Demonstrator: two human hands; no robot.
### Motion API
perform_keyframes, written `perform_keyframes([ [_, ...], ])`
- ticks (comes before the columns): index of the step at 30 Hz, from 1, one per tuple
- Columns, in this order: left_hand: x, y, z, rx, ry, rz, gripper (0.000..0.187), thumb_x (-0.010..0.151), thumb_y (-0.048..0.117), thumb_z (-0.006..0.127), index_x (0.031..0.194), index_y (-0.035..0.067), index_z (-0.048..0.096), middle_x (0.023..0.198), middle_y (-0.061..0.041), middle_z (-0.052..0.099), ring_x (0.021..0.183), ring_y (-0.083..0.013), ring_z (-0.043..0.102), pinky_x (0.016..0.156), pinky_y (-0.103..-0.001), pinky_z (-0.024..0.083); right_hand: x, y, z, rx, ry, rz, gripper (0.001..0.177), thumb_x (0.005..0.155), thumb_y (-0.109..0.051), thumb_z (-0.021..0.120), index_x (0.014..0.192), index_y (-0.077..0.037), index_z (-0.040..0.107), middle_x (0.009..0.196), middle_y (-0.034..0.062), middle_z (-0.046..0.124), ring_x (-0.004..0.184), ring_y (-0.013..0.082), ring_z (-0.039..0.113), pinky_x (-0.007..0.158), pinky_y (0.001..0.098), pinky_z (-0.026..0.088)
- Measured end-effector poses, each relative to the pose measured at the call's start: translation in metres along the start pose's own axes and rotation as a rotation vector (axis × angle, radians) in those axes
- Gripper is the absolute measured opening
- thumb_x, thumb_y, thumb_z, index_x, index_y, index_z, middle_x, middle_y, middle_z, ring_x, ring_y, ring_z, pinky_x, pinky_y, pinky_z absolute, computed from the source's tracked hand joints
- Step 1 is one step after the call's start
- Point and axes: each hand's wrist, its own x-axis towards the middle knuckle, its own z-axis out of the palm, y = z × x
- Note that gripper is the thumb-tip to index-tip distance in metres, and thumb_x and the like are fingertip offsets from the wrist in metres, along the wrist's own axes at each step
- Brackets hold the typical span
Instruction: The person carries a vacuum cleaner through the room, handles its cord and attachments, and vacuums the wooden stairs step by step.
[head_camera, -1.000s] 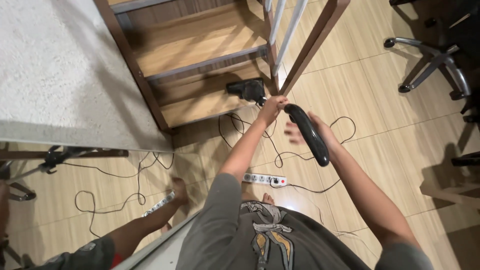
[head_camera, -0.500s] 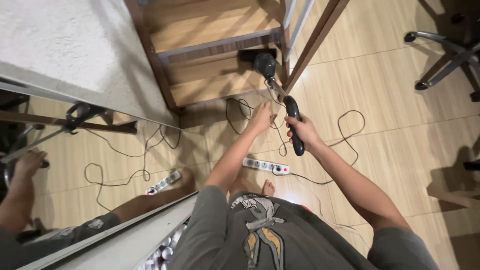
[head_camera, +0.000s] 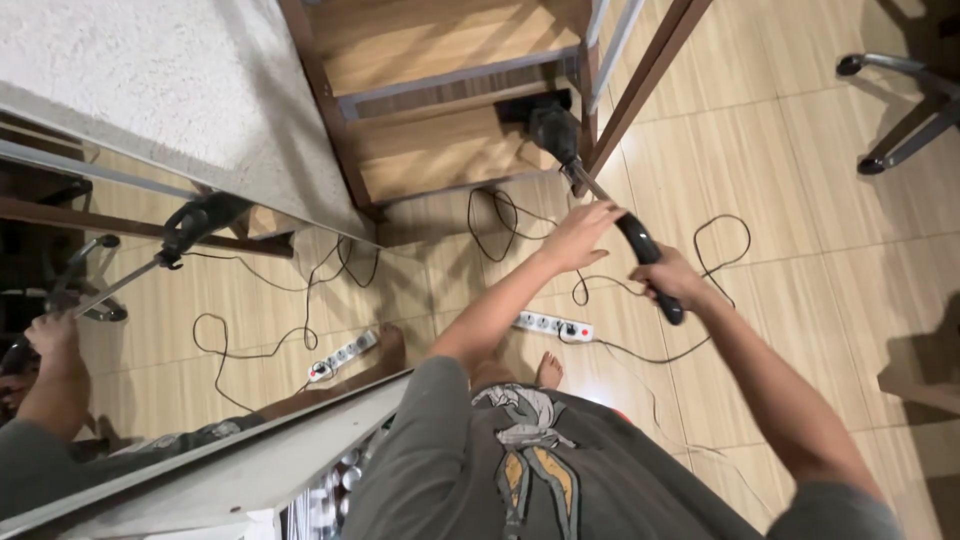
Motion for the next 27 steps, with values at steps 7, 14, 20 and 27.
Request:
perform_keyframes([
  [7, 0.013, 0.015, 0.05, -0.128, -0.051, -0.079, 0.032, 0.085, 0.009, 0.074, 0.115, 0.007, 0.062, 0.12, -0.014, 0.066, 0.116, -0.0376, 0.06, 0.101, -0.045, 0.049, -0.064, -0.006, -0.029, -0.084, -0.08, 0.048, 0.026, 0.077, -0.001, 0.07, 0.098, -0.004, 0.057, 0.061, 0.0044, 0.056, 0.042, 0.0145, 0.05, 0.037, 0.0319, 0.041],
  [14, -0.037, -0.05, 0.038, -0.066, 0.224, -0.283, 0.029, 0.084, -0.006, 0.063, 0.111, 0.005, 0.062, 0.108, -0.019, 0.067, 0.106, -0.0415, 0.062, 0.093, -0.048, 0.05, -0.004, -0.019, 0.06, -0.019, -0.094, -0.053, 0.023, 0.079, -0.003, 0.071, 0.098, -0.003, 0.058, 0.06, 0.0048, 0.054, 0.041, 0.0141, 0.049, 0.036, 0.0325, 0.04],
  [20, -0.075, -0.082, -0.021, 0.02, 0.209, -0.47, 0.032, 0.084, -0.01, 0.057, 0.111, 0.006, 0.059, 0.111, -0.019, 0.067, 0.108, -0.0416, 0.063, 0.09, -0.048, 0.051, 0.041, -0.041, 0.137, 0.087, -0.168, -0.101, 0.024, 0.081, -0.002, 0.069, 0.099, -0.001, 0.053, 0.063, 0.0044, 0.055, 0.043, 0.0141, 0.051, 0.036, 0.033, 0.043],
  [27, -0.066, -0.091, -0.005, 0.287, 0.034, -0.467, 0.023, 0.088, -0.003, 0.06, 0.107, 0.009, 0.061, 0.105, -0.015, 0.068, 0.102, -0.0385, 0.065, 0.088, -0.048, 0.053, 0.045, -0.029, 0.113, -0.016, -0.253, -0.115, 0.025, 0.079, 0.001, 0.066, 0.101, -0.003, 0.055, 0.061, 0.005, 0.055, 0.041, 0.0147, 0.05, 0.036, 0.0327, 0.041],
])
